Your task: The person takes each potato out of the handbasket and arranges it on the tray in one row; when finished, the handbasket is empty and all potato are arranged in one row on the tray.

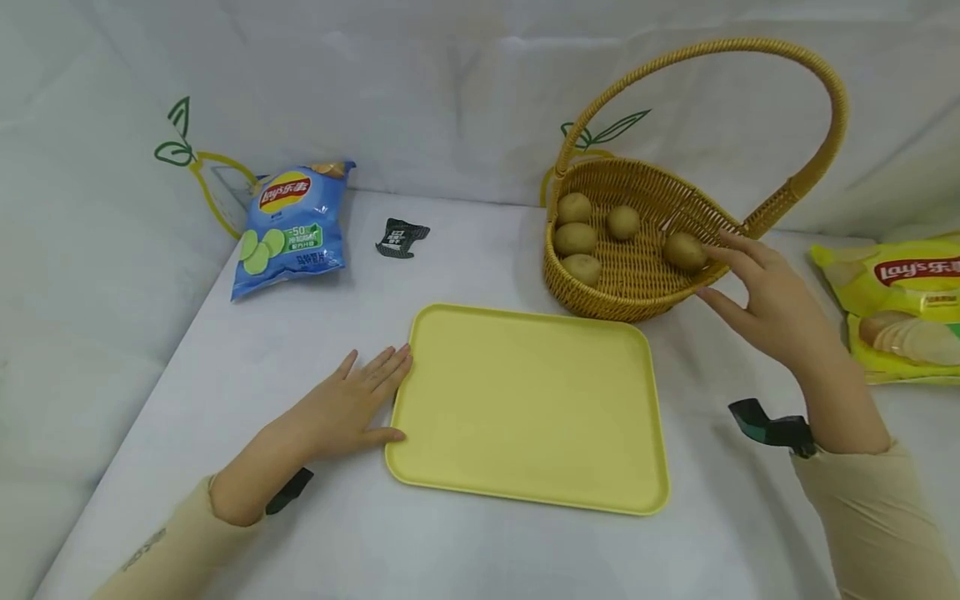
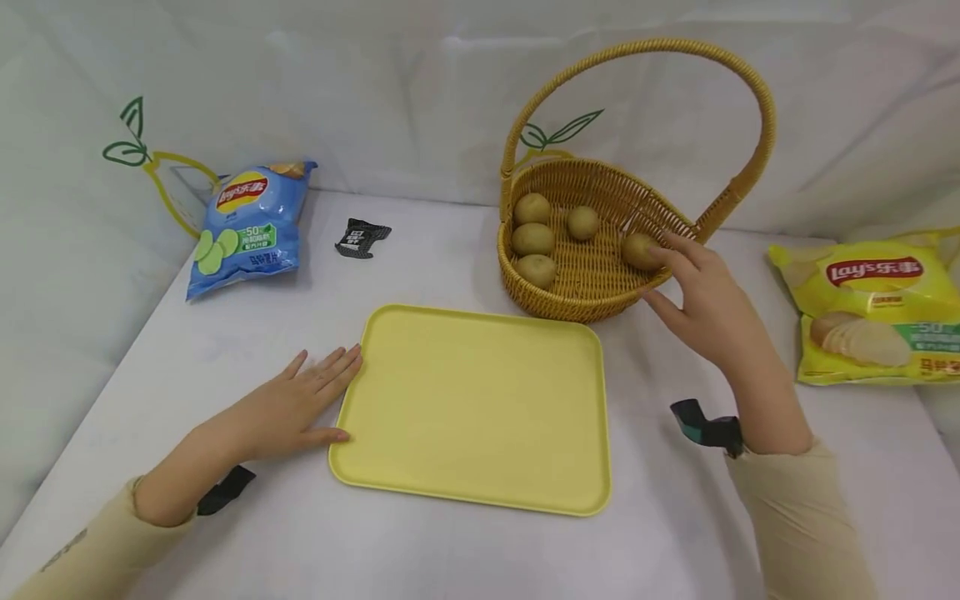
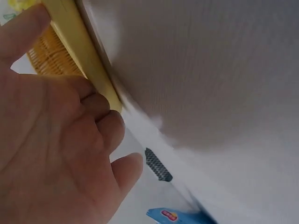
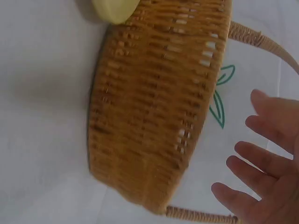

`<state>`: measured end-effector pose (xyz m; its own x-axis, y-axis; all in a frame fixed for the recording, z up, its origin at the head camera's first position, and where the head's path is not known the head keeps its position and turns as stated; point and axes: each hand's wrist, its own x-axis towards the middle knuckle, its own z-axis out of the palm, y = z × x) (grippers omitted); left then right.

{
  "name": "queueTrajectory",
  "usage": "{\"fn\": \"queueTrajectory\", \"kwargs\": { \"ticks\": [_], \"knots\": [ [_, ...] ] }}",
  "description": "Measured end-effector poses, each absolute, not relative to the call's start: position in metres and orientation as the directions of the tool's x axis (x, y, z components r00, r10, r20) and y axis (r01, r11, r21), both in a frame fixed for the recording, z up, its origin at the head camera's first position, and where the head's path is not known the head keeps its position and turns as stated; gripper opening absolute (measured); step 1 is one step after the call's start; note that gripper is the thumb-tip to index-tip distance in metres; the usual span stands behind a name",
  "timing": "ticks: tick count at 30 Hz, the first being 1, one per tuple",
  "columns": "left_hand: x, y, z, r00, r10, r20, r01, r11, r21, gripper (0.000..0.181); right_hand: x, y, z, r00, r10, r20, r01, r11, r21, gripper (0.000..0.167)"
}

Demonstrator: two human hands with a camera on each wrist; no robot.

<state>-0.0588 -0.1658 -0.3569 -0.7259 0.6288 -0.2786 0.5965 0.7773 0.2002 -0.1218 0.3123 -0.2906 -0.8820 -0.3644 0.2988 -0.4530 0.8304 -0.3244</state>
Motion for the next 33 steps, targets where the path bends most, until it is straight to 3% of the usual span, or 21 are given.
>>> {"fn": "queueTrajectory", "kwargs": {
  "ticks": [4, 8, 17, 22, 33],
  "knots": [
    [-0.056, -0.161, -0.355, -0.715, 0.622, -0.318, 0.58, 0.783, 0.226, 0.089, -0.141, 0.285, -0.297, -0.839, -0.447, 0.311, -0.539, 0.766, -0.351, 0.042],
    [-0.053, -0.158, -0.354, -0.719, 0.614, -0.327, 0.57, 0.789, 0.228, 0.089, -0.16, 0.263, -0.304, -0.825, -0.508, 0.247, -0.564, 0.715, -0.413, 0.04],
    [-0.05, -0.158, -0.36, -0.749, 0.601, -0.278, 0.554, 0.799, 0.233, 0.079, -0.193, 0.232, -0.314, -0.877, -0.48, 0.009, -0.409, 0.739, -0.536, 0.04],
    [-0.055, -0.154, -0.364, -0.768, 0.588, -0.254, 0.534, 0.807, 0.252, 0.071, -0.201, 0.221, -0.324, -0.873, -0.475, -0.105, -0.348, 0.76, -0.549, 0.041],
    [-0.055, -0.149, -0.364, -0.786, 0.57, -0.239, 0.511, 0.817, 0.268, 0.067, -0.204, 0.221, -0.325, -0.883, -0.461, -0.087, -0.361, 0.787, -0.501, 0.037]
  ]
}}
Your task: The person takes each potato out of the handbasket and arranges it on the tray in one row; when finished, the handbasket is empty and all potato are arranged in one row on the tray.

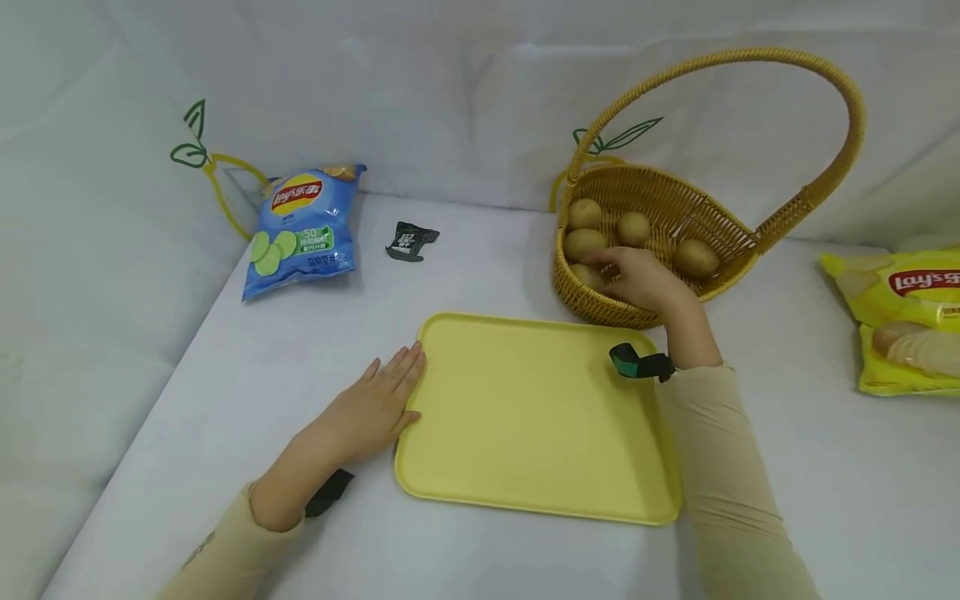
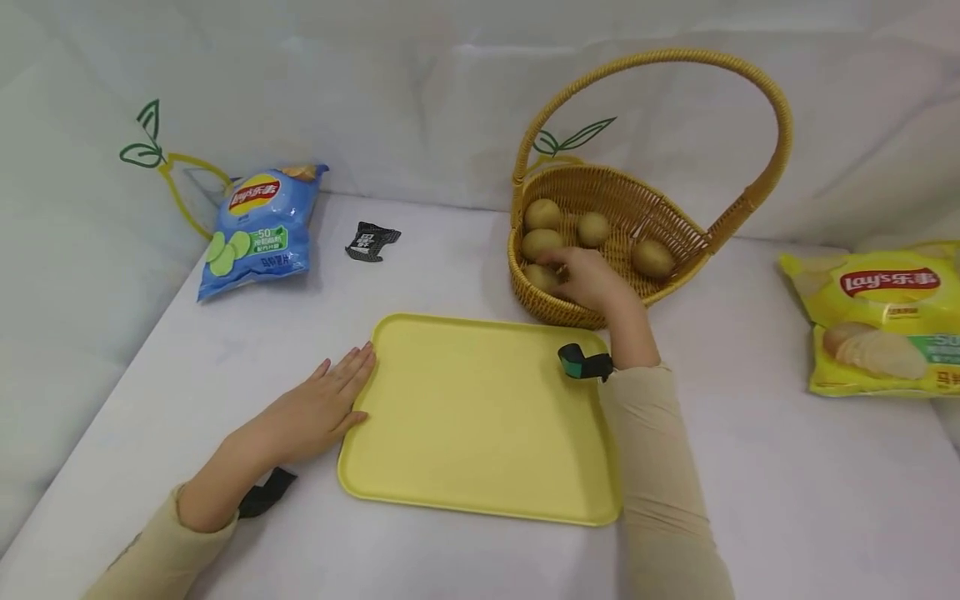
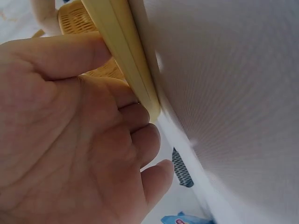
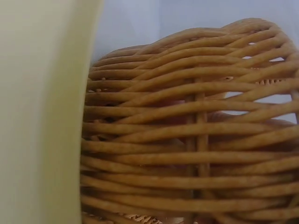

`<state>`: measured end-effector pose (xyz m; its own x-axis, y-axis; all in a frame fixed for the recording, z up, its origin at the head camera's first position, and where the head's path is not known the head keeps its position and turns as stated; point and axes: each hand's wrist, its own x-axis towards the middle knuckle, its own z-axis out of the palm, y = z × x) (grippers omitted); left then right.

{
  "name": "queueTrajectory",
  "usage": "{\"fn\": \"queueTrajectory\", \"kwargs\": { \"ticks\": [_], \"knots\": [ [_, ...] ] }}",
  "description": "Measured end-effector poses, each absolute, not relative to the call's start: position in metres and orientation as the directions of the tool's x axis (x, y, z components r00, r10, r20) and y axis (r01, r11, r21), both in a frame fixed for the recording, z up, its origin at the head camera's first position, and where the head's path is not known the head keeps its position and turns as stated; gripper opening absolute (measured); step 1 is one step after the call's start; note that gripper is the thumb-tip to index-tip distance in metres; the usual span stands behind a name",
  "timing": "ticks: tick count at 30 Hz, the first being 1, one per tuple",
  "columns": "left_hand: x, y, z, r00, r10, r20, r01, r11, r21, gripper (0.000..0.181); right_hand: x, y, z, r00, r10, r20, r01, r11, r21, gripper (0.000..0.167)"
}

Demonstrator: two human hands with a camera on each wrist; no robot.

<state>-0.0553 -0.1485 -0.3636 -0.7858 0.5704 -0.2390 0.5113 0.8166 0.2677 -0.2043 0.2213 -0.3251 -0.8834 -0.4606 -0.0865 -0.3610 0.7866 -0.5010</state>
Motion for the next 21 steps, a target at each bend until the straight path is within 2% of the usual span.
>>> {"fn": "queueTrajectory", "kwargs": {
  "ticks": [6, 10, 21],
  "knots": [
    [-0.056, -0.148, -0.366, -0.786, 0.564, -0.255, 0.506, 0.822, 0.26, 0.068, -0.2, 0.222, -0.321, -0.921, -0.372, -0.113, -0.246, 0.783, -0.571, 0.044],
    [-0.056, -0.147, -0.366, -0.783, 0.565, -0.258, 0.506, 0.821, 0.264, 0.068, -0.197, 0.223, -0.318, -0.941, -0.329, -0.082, -0.208, 0.749, -0.629, 0.049],
    [-0.056, -0.148, -0.363, -0.781, 0.565, -0.266, 0.506, 0.822, 0.263, 0.068, -0.178, 0.213, -0.3, -0.961, -0.258, 0.104, -0.249, 0.631, -0.735, 0.051]
  ]
}}
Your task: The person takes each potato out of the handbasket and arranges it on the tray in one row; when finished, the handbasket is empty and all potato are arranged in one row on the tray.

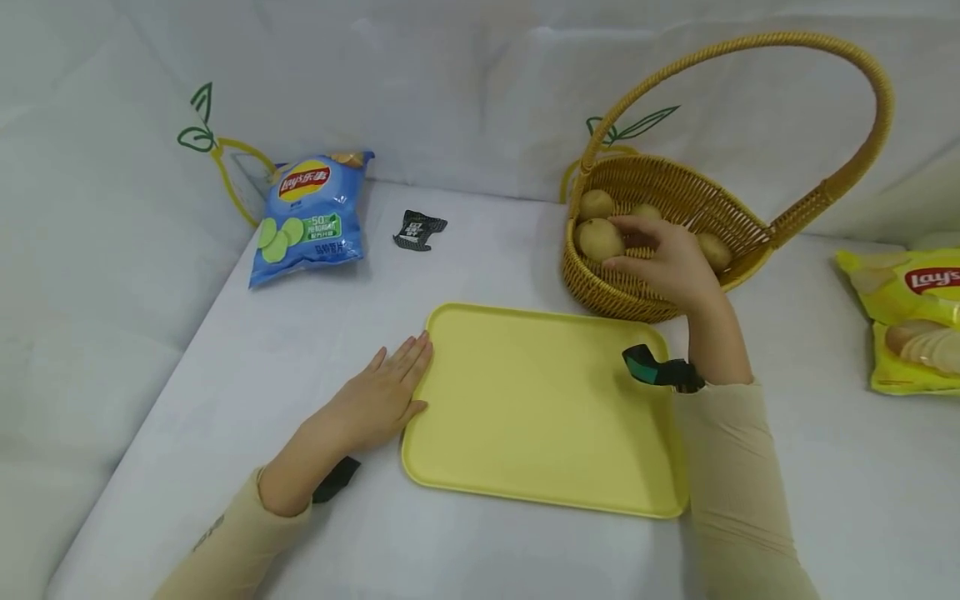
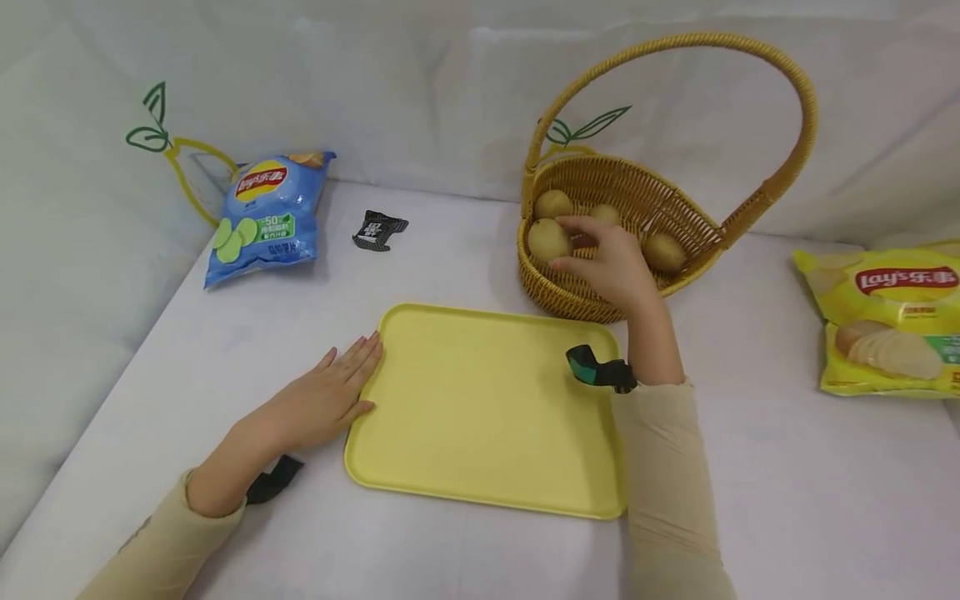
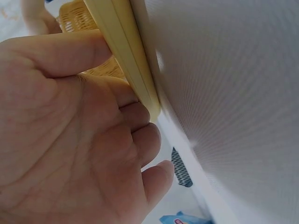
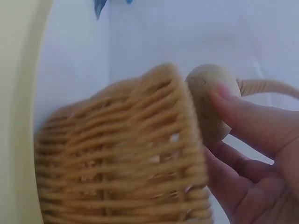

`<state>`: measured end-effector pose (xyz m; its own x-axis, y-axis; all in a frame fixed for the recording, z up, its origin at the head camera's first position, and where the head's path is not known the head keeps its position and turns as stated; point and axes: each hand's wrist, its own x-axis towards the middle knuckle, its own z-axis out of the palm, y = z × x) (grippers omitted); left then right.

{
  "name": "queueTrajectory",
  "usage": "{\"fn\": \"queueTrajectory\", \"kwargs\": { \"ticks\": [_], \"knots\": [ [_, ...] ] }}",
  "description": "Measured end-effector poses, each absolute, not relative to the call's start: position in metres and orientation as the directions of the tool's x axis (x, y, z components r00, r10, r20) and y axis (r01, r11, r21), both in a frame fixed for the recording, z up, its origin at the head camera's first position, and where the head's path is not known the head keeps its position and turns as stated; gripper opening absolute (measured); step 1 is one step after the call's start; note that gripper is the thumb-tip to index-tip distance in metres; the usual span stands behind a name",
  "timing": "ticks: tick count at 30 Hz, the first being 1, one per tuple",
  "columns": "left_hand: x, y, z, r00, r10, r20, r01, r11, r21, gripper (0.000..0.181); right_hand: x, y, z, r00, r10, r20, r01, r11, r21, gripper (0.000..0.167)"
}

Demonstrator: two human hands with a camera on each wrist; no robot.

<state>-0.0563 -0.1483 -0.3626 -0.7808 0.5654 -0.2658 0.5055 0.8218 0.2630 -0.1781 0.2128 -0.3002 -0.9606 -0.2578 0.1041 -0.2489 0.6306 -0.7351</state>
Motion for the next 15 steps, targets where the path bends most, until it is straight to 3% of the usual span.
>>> {"fn": "queueTrajectory", "kwargs": {
  "ticks": [6, 10, 15],
  "knots": [
    [-0.057, -0.148, -0.361, -0.781, 0.568, -0.26, 0.507, 0.819, 0.267, 0.067, -0.162, 0.195, -0.294, -0.958, -0.231, 0.168, -0.274, 0.575, -0.771, 0.051],
    [-0.057, -0.147, -0.361, -0.781, 0.567, -0.262, 0.505, 0.82, 0.268, 0.067, -0.156, 0.179, -0.298, -0.927, -0.296, 0.231, -0.357, 0.505, -0.785, 0.049],
    [-0.057, -0.147, -0.362, -0.782, 0.564, -0.266, 0.5, 0.822, 0.272, 0.068, -0.149, 0.155, -0.306, -0.918, -0.349, 0.19, -0.344, 0.457, -0.82, 0.049]
  ]
}}
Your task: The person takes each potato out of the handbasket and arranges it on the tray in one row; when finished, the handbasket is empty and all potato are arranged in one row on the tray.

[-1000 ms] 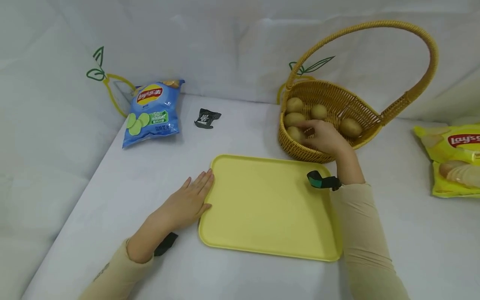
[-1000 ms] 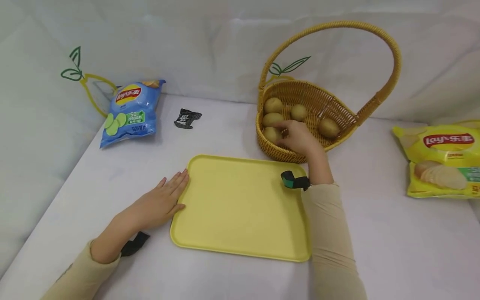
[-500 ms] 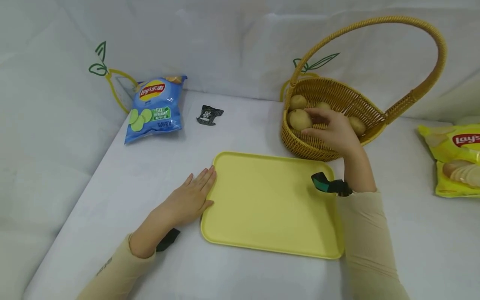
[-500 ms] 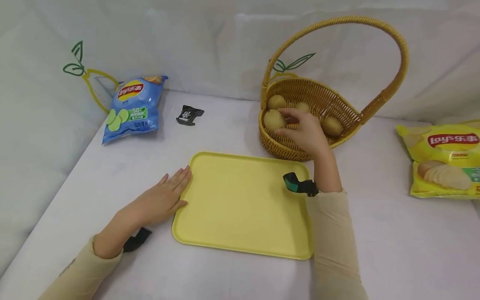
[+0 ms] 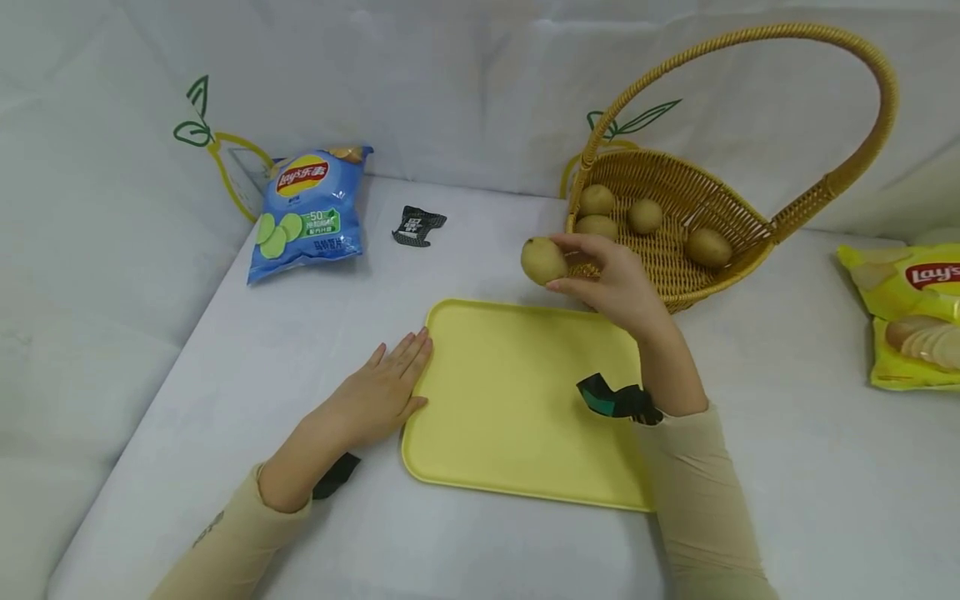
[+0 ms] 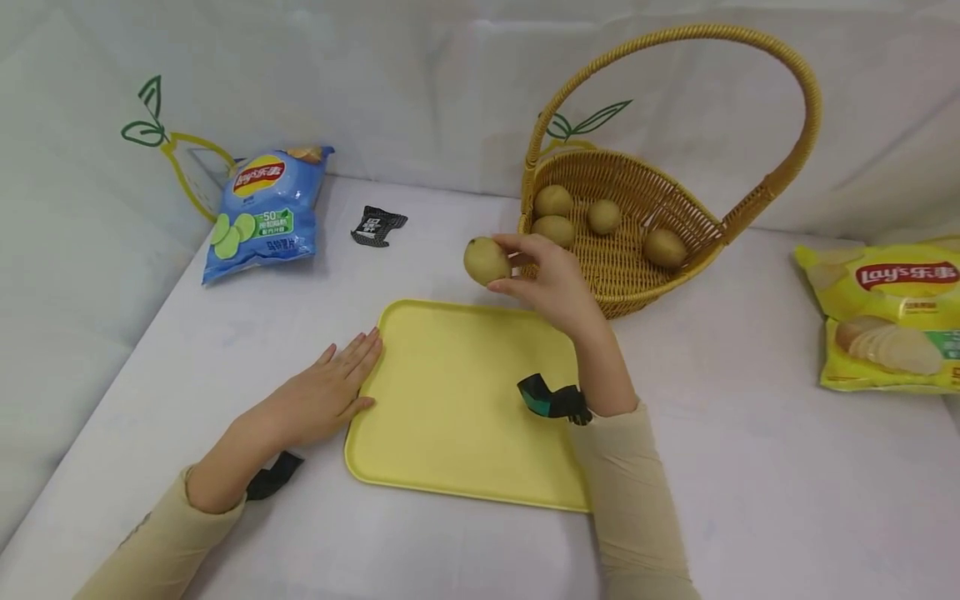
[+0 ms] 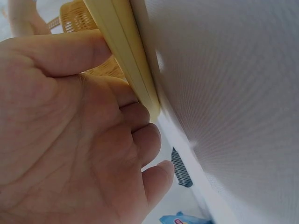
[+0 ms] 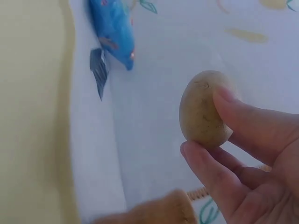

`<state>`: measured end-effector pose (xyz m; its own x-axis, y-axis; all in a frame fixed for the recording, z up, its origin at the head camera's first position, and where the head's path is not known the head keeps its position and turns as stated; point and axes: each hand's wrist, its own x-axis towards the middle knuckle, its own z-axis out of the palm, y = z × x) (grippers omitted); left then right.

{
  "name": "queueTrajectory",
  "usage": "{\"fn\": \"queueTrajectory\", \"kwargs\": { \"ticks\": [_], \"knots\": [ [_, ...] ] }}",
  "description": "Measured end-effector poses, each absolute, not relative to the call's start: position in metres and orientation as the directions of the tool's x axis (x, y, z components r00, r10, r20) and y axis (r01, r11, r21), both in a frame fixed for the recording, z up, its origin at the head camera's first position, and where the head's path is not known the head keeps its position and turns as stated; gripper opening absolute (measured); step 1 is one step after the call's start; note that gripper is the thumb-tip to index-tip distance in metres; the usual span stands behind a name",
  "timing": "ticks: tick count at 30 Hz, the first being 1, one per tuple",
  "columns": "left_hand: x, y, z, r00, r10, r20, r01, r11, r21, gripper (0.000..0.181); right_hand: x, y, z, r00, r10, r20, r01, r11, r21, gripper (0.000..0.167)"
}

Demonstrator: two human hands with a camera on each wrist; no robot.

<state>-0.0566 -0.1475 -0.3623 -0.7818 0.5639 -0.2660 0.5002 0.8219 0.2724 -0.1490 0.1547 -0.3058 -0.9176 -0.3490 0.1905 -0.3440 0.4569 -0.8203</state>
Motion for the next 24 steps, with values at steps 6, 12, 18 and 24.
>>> {"fn": "queueTrajectory", "kwargs": {
  "ticks": [6, 12, 18, 24],
  "knots": [
    [-0.057, -0.147, -0.361, -0.783, 0.561, -0.268, 0.495, 0.824, 0.276, 0.067, -0.144, 0.123, -0.321, -0.928, -0.36, 0.096, -0.253, 0.42, -0.872, 0.048],
    [-0.056, -0.147, -0.36, -0.782, 0.556, -0.28, 0.487, 0.827, 0.281, 0.067, -0.144, 0.092, -0.343, -0.931, -0.364, 0.003, -0.166, 0.417, -0.894, 0.046],
    [-0.057, -0.147, -0.361, -0.78, 0.554, -0.29, 0.484, 0.829, 0.281, 0.068, -0.143, 0.073, -0.357, -0.931, -0.355, -0.085, -0.092, 0.452, -0.887, 0.049],
    [-0.057, -0.147, -0.361, -0.781, 0.558, -0.281, 0.495, 0.826, 0.269, 0.068, -0.141, 0.061, -0.363, -0.931, -0.347, -0.115, -0.083, 0.509, -0.857, 0.05]
  ]
}}
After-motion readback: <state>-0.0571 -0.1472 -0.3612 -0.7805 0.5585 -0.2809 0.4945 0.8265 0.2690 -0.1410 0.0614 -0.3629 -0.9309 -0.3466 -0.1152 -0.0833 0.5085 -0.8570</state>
